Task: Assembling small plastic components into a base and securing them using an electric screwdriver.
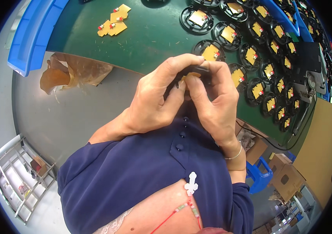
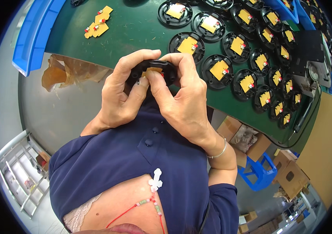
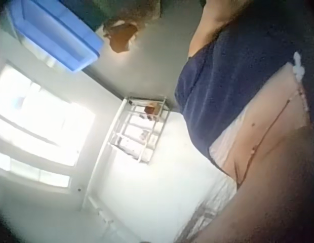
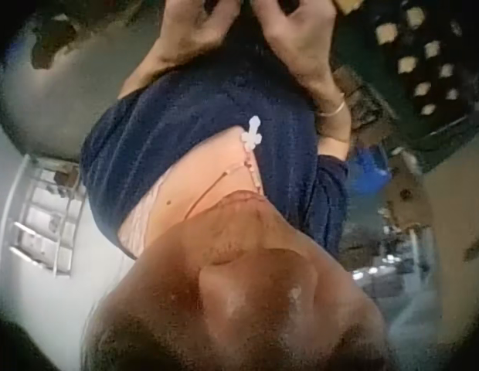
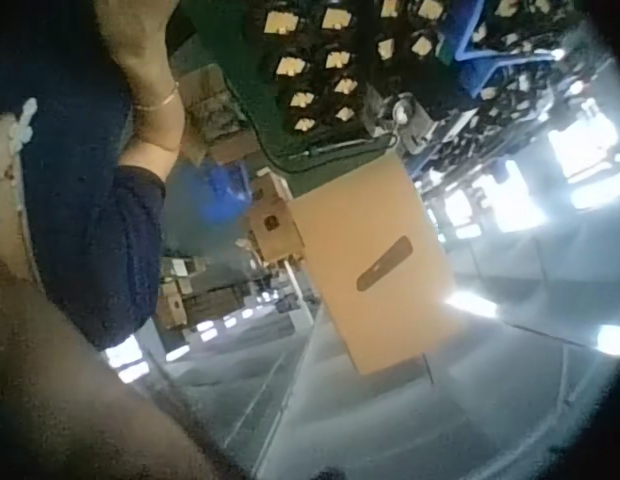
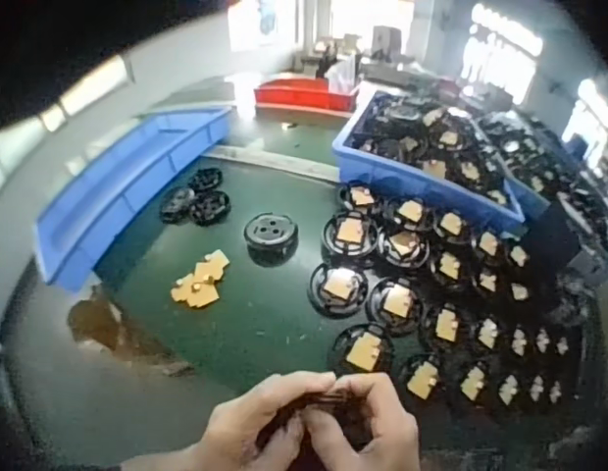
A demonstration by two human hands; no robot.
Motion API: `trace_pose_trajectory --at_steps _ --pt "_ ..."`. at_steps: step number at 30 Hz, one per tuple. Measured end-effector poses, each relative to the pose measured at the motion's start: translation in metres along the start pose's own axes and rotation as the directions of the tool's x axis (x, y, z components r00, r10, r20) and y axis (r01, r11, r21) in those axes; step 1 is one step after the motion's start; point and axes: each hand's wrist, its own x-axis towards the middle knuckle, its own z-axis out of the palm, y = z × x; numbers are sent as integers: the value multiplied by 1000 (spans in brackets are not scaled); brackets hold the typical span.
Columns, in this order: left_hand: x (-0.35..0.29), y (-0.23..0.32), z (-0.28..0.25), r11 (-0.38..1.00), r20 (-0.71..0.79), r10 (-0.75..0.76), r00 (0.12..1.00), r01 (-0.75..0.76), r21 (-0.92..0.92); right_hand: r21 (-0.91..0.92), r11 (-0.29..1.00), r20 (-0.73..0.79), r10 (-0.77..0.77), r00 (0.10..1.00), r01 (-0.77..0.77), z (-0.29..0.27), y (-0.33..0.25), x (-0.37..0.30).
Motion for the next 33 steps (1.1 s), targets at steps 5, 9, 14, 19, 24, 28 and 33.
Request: trace_pose_trajectory --at_steps 5,9,14,19,24,28,33 --pt "1 -1 6 999 33 35 999 -35 -2 -6 1000 42 -9 999 9 -10 5 -2" --pt "2 0 18 996 23 3 1000 -1 -87 -42 996 84 -69 994 73 -21 6 0" --pt "2 1 20 986 52 150 987 -153 63 -75 983 1 -171 985 170 -16 5 -8" --pt "9 6 21 997 31 65 997 -66 31 -63 985 44 -157 987 160 -21 9 -2" --pt "19 4 22 963 -21 -222 975 216 -162 -346 871 52 -353 934 349 -29 9 -2" --pt "19 3 24 961 0 -213 977 209 -181 -542 666 228 -471 852 513 -35 -2 -4" --pt "23 7 30 969 -14 -207 978 203 -142 -600 612 244 -474 846 515 -41 -3 -5"
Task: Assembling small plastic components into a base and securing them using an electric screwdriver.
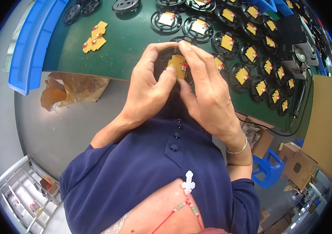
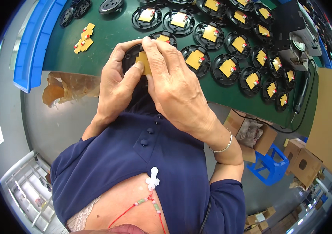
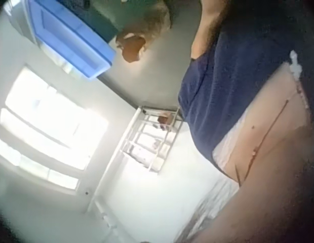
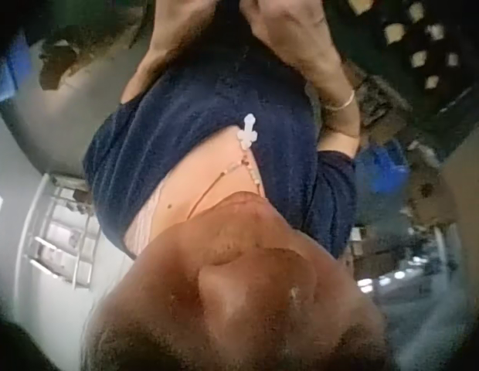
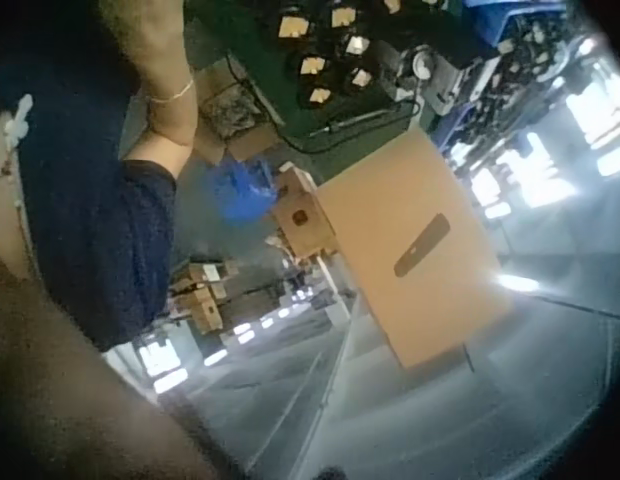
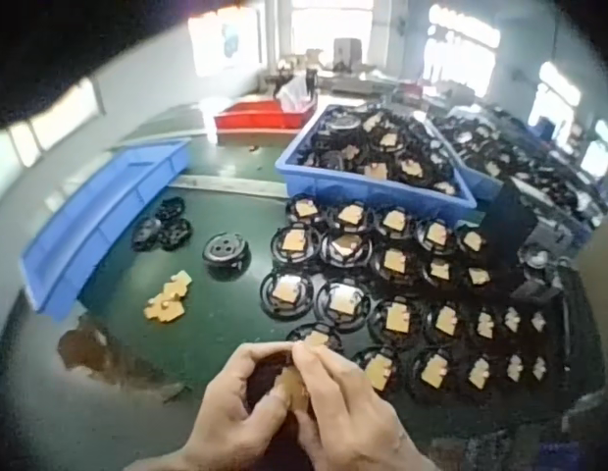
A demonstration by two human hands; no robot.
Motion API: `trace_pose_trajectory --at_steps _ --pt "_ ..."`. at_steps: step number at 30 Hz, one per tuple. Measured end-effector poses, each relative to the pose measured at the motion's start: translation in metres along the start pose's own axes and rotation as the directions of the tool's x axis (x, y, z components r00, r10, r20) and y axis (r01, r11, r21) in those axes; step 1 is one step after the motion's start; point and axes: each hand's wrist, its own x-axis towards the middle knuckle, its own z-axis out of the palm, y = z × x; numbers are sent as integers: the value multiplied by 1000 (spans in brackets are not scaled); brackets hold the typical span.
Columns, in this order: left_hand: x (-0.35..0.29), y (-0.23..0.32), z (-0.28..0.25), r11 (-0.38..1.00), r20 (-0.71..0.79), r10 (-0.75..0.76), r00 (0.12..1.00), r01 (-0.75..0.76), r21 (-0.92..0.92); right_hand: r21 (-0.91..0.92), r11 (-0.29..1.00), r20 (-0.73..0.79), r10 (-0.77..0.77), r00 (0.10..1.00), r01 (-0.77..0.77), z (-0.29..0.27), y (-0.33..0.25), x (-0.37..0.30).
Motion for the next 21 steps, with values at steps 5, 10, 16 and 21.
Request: trace_pose_trajectory --at_steps 5,10,16,21 --pt "7 1 13 998 -5 10 1000 -9 58 -54 998 -101 -32 994 26 -3 8 -4" --pt "20 4 14 993 -19 80 997 -82 -83 -182 979 -147 62 987 -89 -29 36 -11" --pt "73 1 -84 834 -269 233 934 -49 549 -667 666 -284 185 941 -332 -97 120 -35" --pt "115 -10 -138 734 -211 208 955 -10 679 -718 619 -308 126 943 -317 -101 112 -33"
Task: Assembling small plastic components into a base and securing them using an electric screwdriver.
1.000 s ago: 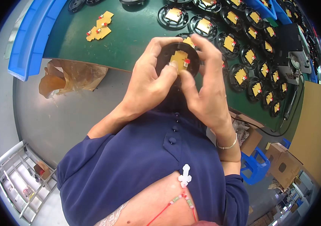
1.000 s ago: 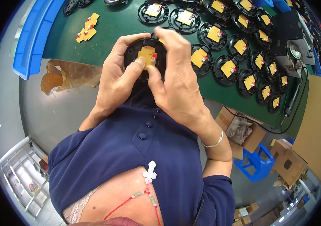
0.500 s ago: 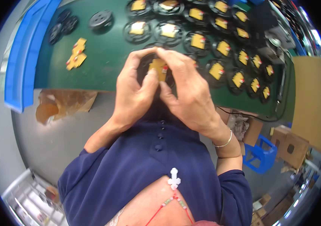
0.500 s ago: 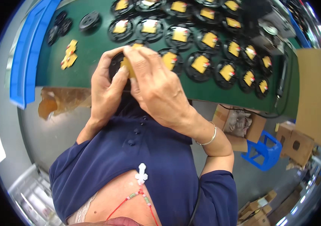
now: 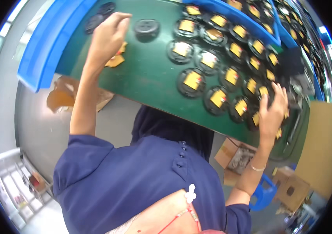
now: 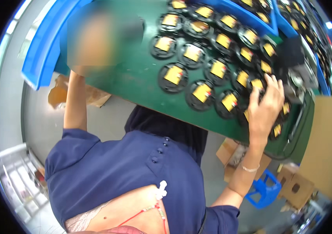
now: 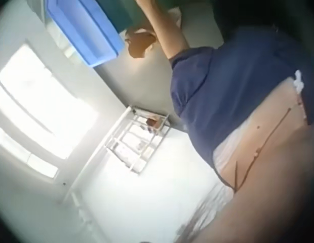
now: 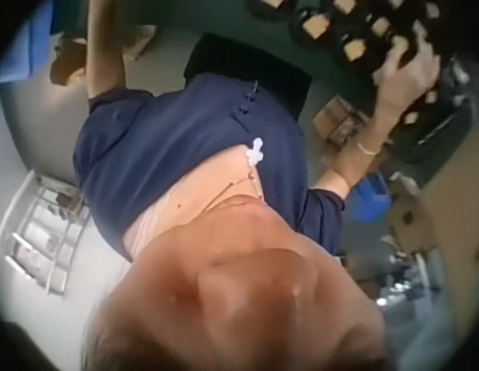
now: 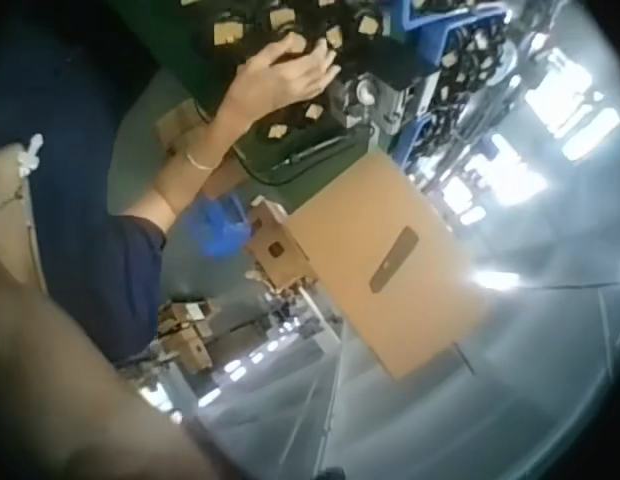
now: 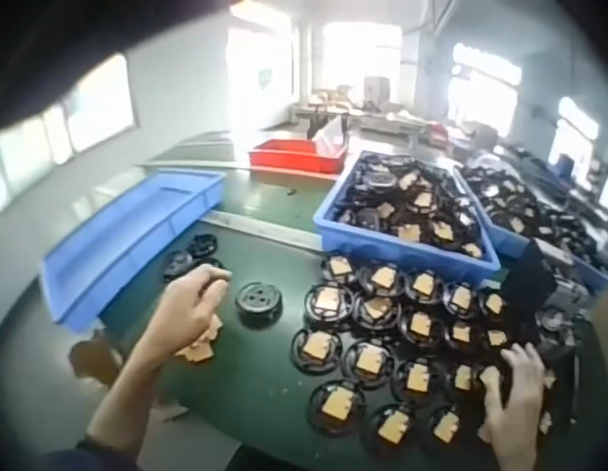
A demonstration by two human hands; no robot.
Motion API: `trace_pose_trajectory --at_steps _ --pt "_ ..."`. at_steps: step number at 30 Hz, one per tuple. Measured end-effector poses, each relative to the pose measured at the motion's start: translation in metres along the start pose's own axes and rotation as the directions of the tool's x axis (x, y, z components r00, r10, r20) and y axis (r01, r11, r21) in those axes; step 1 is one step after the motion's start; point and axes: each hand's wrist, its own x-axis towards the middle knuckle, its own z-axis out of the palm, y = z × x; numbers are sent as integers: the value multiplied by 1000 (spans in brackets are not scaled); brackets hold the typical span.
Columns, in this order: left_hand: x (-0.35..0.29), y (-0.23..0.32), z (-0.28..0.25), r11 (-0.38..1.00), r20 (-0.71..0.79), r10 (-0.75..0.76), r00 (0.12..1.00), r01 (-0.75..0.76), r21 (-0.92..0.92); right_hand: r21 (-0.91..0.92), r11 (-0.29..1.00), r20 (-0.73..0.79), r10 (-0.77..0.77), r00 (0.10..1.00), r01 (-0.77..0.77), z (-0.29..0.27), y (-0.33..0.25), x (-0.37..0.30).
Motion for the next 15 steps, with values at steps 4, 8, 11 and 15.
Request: trace_pose_trajectory --at_steps 4,8,11,15 --pt "24 -26 6 902 261 271 926 -339 267 562 826 190 -91 978 -33 -15 -85 40" --pt "49 -23 23 898 599 230 767 -404 173 756 609 222 -584 781 240 16 -178 45" --pt "70 -27 30 800 624 274 732 -534 274 767 534 136 -678 722 356 44 -237 55" --pt "80 -59 0 934 286 338 897 -358 17 741 490 -22 -666 746 460 83 -287 81"
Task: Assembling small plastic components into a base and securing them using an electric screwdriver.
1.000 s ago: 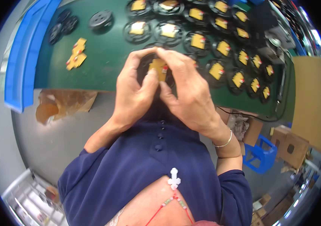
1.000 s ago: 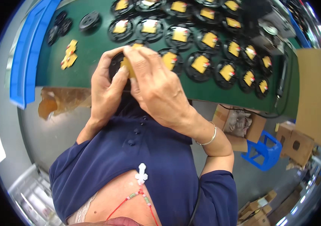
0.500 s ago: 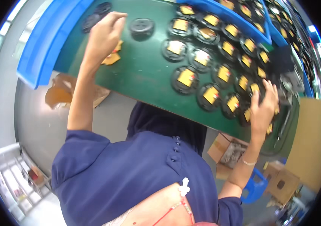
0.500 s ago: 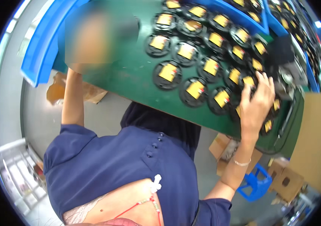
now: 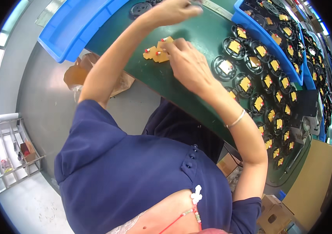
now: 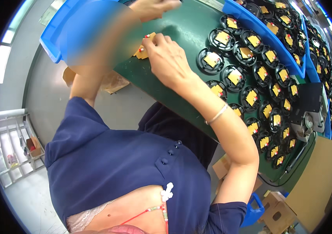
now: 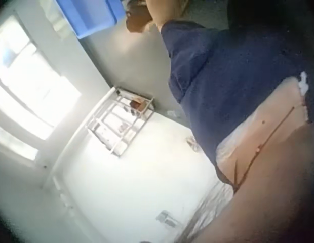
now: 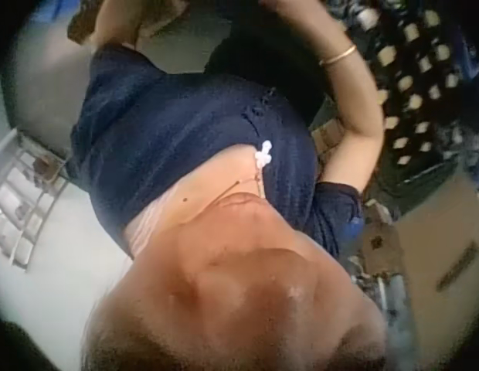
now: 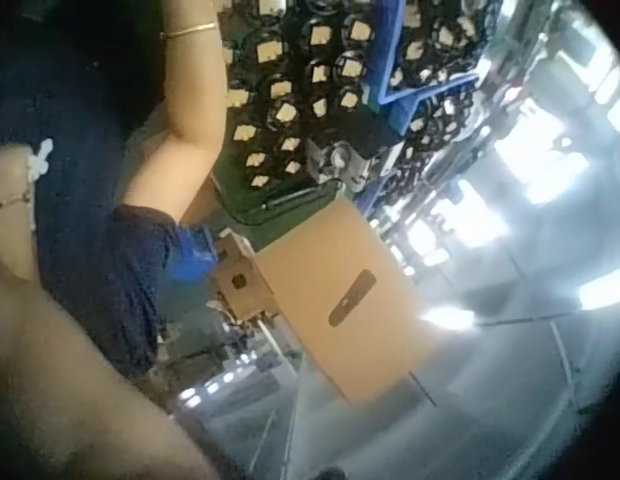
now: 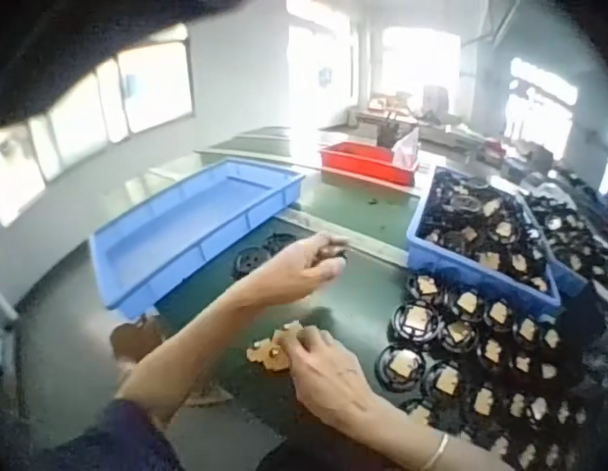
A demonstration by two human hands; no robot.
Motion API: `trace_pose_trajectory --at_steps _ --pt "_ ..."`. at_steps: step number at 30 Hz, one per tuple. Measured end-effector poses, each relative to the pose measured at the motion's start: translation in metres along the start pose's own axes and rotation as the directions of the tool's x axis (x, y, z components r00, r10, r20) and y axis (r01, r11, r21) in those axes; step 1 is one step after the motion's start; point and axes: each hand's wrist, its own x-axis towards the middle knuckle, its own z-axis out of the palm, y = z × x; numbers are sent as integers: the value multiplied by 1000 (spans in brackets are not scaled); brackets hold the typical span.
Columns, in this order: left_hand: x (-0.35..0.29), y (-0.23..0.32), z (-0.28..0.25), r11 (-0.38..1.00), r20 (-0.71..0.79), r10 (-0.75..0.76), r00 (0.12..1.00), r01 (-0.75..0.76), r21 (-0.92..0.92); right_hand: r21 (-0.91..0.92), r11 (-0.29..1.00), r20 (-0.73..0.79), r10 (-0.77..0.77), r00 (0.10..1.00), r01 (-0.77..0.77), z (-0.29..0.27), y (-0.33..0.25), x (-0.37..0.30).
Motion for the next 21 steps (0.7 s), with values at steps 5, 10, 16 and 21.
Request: trace_pose_trajectory --at_steps 5,10,16,21 --pt "-91 57 -41 340 -162 -514 842 26 -940 -7 996 110 93 990 -93 7 16 22" --pt "-180 60 -14 1 -81 -618 782 -102 -995 -6 997 45 72 996 -72 4 12 14" --pt "-207 86 6 -136 38 -748 663 -98 -986 -110 994 58 0 998 6 -30 -1 -37" --pt "-194 92 13 -114 4 -730 683 -116 -987 -233 960 -90 136 987 -153 -20 -12 -48"
